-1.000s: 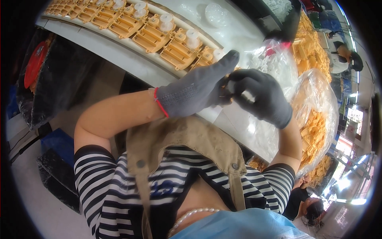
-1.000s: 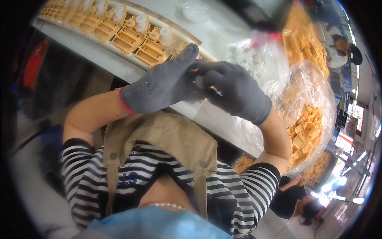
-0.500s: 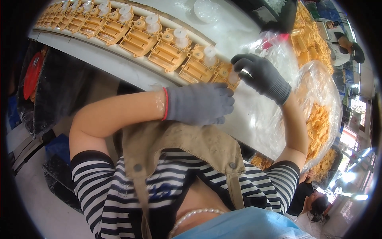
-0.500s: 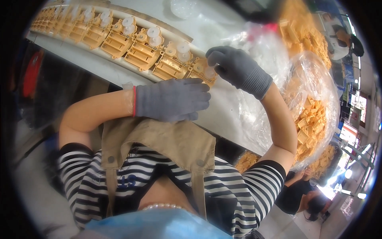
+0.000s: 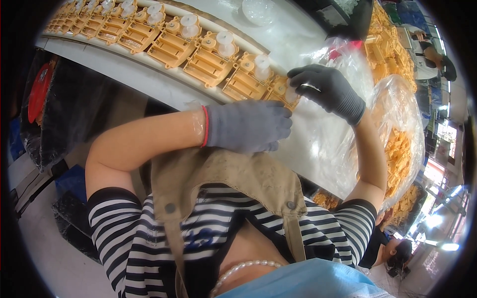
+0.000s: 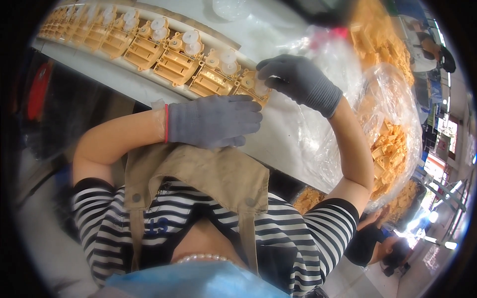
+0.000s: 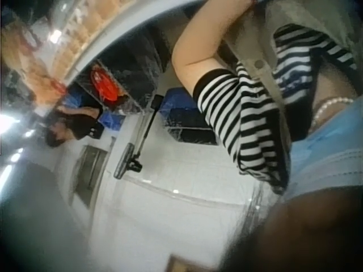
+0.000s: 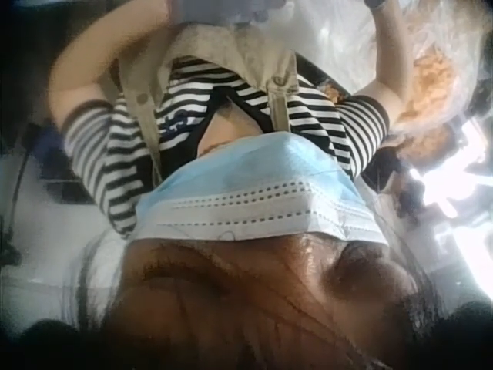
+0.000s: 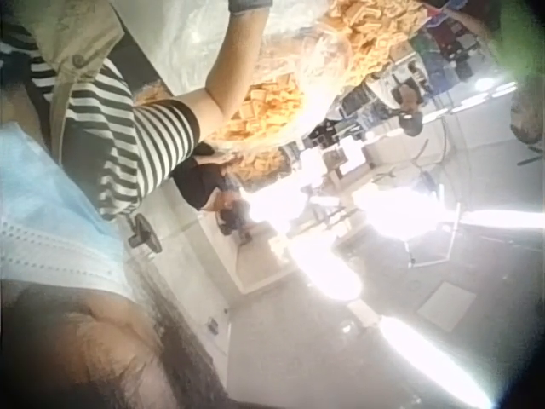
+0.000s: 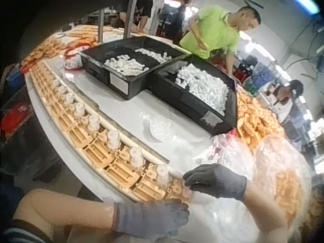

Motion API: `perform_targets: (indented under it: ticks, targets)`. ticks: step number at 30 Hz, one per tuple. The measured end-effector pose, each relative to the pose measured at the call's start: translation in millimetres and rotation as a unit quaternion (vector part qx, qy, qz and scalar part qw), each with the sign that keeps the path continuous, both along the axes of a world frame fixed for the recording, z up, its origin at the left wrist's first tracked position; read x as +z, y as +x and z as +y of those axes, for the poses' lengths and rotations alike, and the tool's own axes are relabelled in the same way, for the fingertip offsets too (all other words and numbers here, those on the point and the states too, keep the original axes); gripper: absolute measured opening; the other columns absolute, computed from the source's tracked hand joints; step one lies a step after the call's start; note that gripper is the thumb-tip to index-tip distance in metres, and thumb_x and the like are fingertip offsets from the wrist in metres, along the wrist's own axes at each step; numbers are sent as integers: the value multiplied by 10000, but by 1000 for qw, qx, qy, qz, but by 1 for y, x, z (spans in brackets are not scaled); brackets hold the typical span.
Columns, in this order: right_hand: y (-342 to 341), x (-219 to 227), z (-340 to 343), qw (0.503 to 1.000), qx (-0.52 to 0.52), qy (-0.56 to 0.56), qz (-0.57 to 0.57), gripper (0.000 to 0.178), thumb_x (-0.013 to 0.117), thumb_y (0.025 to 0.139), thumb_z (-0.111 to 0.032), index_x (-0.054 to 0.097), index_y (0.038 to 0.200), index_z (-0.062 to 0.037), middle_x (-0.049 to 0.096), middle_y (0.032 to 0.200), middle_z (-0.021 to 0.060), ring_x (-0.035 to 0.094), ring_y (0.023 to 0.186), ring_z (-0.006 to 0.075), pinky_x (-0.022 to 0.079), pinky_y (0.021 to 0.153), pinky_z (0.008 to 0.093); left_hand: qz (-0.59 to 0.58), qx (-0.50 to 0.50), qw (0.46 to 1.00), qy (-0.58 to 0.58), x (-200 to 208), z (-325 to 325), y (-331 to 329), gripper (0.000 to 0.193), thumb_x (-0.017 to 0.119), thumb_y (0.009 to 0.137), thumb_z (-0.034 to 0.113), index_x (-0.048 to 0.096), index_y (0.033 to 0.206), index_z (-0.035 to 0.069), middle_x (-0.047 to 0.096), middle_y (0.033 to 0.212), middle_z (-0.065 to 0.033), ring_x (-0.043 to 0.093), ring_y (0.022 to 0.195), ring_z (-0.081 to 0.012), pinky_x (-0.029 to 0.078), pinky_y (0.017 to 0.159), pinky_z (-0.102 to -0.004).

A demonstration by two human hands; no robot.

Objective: The person assembles shell-shaped toy components by hand, inserting smaller white parts into them.

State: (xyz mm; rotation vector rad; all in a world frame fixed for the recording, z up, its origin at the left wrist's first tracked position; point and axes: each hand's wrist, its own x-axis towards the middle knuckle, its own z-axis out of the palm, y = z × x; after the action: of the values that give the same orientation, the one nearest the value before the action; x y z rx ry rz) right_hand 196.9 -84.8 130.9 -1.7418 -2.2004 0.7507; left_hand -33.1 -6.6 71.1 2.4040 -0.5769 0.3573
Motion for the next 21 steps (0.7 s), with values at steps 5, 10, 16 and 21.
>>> perform_targets:
  ticks: [5,10,16,21]
  targets:
    - [-7,2,0,996,-46,-34,-72,211,678,797,-60,707,1005,-81,689,1040,75,629,916,269,525,822,363,14,-5,1000,3,-1,0,-1,306,600,864,239,568,1084,28,549,1170,-157,521,1181,-319,428,1026,-398]
    - [-13,-8,0,989,13,102,-104,226,690,813,-66,702,1038,-56,682,993,134,659,905,291,545,786,366,23,-7,1000,14,0,0,-1,293,596,869,236,570,1080,35,549,1167,-152,524,1177,-315,426,1026,-400]
    - [-16,-5,-10,991,-132,3,16,228,616,889,-132,695,1099,-90,690,1028,110,648,939,282,533,816,358,-1,-5,1000,18,2,4,-2,274,594,873,224,571,1073,39,556,1151,-144,525,1172,-318,438,1005,-396]
    - [-26,1,-23,986,-141,86,-33,218,604,916,-156,685,1104,-81,688,1026,124,654,921,297,531,819,369,37,-19,999,13,12,0,-1,308,589,884,221,575,1121,23,563,1184,-154,513,1190,-338,435,1005,-404]
